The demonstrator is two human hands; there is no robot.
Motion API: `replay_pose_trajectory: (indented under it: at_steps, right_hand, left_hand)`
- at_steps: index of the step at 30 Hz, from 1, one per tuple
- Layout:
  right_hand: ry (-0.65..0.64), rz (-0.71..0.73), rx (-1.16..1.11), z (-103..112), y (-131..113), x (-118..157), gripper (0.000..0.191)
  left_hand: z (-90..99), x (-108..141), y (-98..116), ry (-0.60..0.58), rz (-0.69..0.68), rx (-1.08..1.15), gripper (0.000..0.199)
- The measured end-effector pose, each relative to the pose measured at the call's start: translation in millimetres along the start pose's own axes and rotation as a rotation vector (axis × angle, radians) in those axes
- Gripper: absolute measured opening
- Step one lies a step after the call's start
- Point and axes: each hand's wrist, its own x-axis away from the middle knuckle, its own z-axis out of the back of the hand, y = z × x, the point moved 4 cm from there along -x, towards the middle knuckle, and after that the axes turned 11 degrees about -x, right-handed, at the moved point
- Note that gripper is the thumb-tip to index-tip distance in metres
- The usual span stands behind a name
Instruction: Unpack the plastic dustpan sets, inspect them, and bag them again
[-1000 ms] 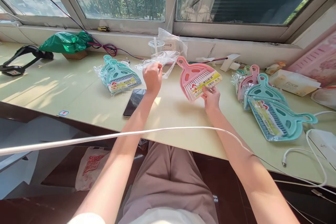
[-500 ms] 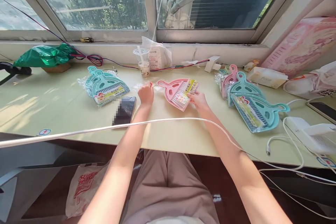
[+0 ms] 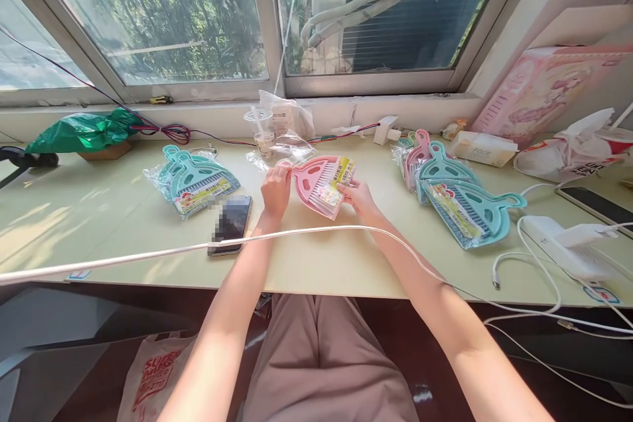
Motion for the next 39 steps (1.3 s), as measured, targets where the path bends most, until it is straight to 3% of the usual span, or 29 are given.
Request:
replay_pose_trajectory:
  at_steps: [5,12,15,17,19,22,24,27,28,32,35,39]
  right_hand:
    - [0.147,0.039,-0.123,6.3,15.5,-2.5,0.025]
    - [-0.061,0.029,-0.055,1.9,1.7,-5.6,0.039]
    - [-0.006,0.083,-0.074,5.4,-2.5,-6.0,0.041]
    - [0.048,0.115,-0.122,8.7,-2.2,-6.5,0.041]
    - [0.063,0.137,-0.180,10.3,-1.7,-6.9,0.040]
    - [0.035,0.146,-0.240,8.0,-1.7,-5.7,0.041]
    - [0.018,0.147,-0.233,4.5,-1.5,-3.6,0.041]
    - [0.019,0.162,-0.164,-0.5,-1.0,0.0,0.041]
    - [0.018,0.164,-0.148,-1.7,-0.7,0.8,0.041]
    - [-0.045,0.131,-0.165,-5.6,1.0,1.2,0.044]
    - [-0.078,0.106,-0.177,-7.2,3.9,1.4,0.045]
    - [0.042,0.124,-0.185,-3.2,7.5,3.0,0.040]
  left_hand:
    - [-1.1,2.5,14.9,-0.069,-0.068,0.156,0.022]
    - [1.5,1.9,17.5,-0.010,-0.068,0.263,0.018]
    - [-2.5,8.7,31.3,-0.127,-0.207,0.365,0.021]
    - [-0.9,13.1,41.6,-0.136,-0.228,0.428,0.020]
    - [7.6,13.4,44.3,0.019,-0.092,0.469,0.043]
    - [20.1,11.3,35.1,0.278,0.270,0.626,0.083]
    - [15.2,6.8,31.1,0.186,0.443,0.928,0.084]
    - [0.0,-0.1,36.5,-0.161,0.525,1.386,0.074]
    - [-3.4,-1.4,36.4,-0.214,0.552,1.468,0.072]
    - [-11.2,-4.0,21.7,-0.197,0.740,1.615,0.055]
    - [-6.9,-7.3,19.7,-0.314,0.623,1.717,0.050]
    - [4.4,-6.3,30.3,-0.414,0.416,1.725,0.058]
